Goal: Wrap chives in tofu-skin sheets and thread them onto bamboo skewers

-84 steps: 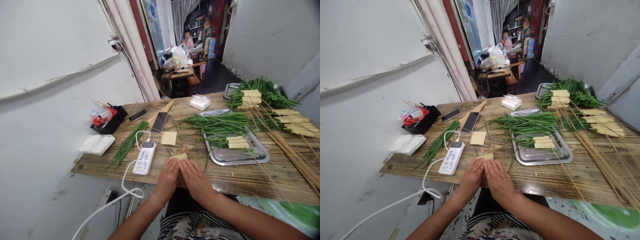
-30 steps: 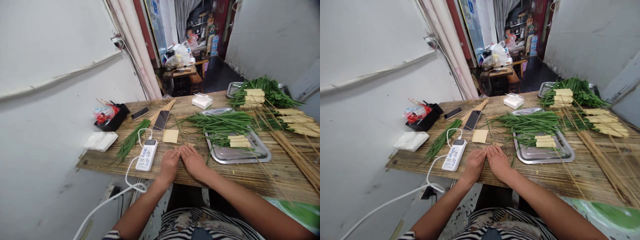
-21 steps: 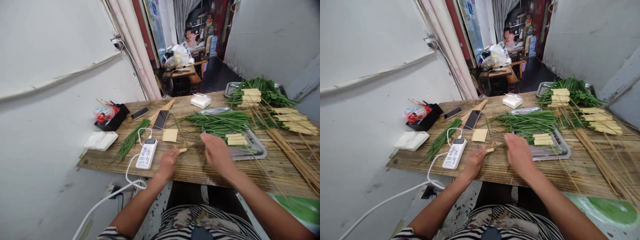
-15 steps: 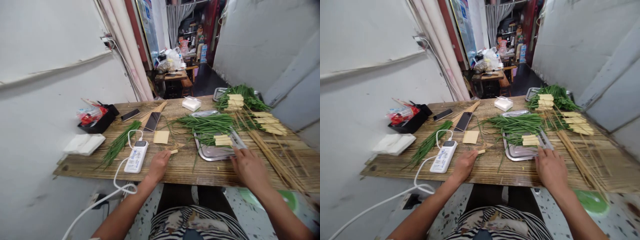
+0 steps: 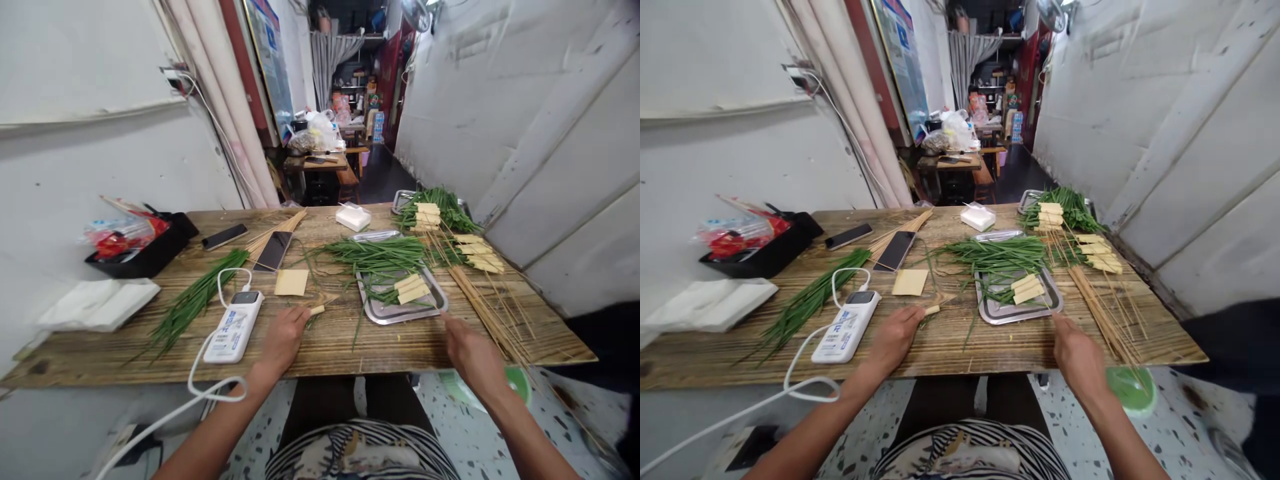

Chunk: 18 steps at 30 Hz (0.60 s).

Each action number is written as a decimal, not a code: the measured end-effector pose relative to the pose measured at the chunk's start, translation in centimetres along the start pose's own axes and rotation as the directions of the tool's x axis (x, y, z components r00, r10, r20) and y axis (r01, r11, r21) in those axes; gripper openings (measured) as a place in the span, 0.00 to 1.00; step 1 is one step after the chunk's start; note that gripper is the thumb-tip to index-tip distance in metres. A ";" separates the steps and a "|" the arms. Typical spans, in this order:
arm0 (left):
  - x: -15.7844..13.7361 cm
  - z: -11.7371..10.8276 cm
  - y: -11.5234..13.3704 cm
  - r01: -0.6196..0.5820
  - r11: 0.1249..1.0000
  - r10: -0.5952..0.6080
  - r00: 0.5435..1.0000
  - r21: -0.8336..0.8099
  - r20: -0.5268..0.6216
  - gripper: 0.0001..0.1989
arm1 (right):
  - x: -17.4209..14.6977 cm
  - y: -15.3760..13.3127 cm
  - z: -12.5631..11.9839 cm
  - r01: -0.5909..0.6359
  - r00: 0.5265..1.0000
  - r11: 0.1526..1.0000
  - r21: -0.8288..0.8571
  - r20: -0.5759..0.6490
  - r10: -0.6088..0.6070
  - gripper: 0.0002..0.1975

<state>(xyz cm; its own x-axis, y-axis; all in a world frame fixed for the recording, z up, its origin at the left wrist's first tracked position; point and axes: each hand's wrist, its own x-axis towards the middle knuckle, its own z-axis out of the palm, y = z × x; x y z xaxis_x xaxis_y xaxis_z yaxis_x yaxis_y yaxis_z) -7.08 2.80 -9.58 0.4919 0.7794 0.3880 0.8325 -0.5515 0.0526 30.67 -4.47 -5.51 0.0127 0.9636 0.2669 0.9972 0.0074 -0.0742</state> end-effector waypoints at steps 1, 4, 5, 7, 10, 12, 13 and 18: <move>0.0 0.0 0.0 0.003 1.000 -0.003 1.000 -0.003 0.001 0.13 | -0.3 0.0 -0.5 0.008 1.000 1.000 -0.027 -0.020 -0.009 0.19; -0.1 0.2 -0.1 0.014 1.000 -0.014 1.000 -0.008 -0.004 0.12 | -1.1 0.2 -2.1 0.029 0.994 0.987 -0.158 -0.103 -0.045 0.19; -0.1 0.2 -0.1 0.015 1.000 -0.015 1.000 -0.012 -0.003 0.12 | -1.2 0.2 -2.6 0.040 0.986 0.977 -0.211 -0.147 -0.072 0.19; -0.1 0.2 0.0 0.021 1.000 -0.021 1.000 -0.019 0.001 0.13 | -1.5 0.1 -3.9 0.060 0.958 0.955 -0.290 -0.251 -0.137 0.19; 0.0 0.1 0.0 0.041 0.999 -0.040 0.999 -0.026 0.019 0.13 | -1.9 -0.7 -6.0 0.178 0.902 0.950 -0.256 -0.344 -0.262 0.21; 0.1 0.0 0.0 0.048 0.998 -0.047 0.998 -0.044 0.032 0.12 | -2.3 -1.9 -7.2 0.297 0.873 0.944 -0.141 -0.362 -0.329 0.22; 0.2 0.0 -0.1 0.051 0.997 -0.049 0.998 -0.061 0.030 0.11 | -2.5 -2.6 -7.7 0.344 0.862 0.937 -0.070 -0.374 -0.344 0.23; 0.3 0.3 -1.0 0.068 0.966 -0.079 0.996 -0.250 -0.034 0.11 | -4.5 -7.8 -6.9 0.446 0.887 0.800 0.400 -0.315 -0.337 0.25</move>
<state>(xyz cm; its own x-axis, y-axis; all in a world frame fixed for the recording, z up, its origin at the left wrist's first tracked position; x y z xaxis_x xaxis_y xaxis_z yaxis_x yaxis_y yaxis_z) -7.63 3.68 -9.78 0.4154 0.8101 0.4137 0.7738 -0.5538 0.3075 23.33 -10.74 0.49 -0.3016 0.7683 0.5646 0.7743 0.5429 -0.3251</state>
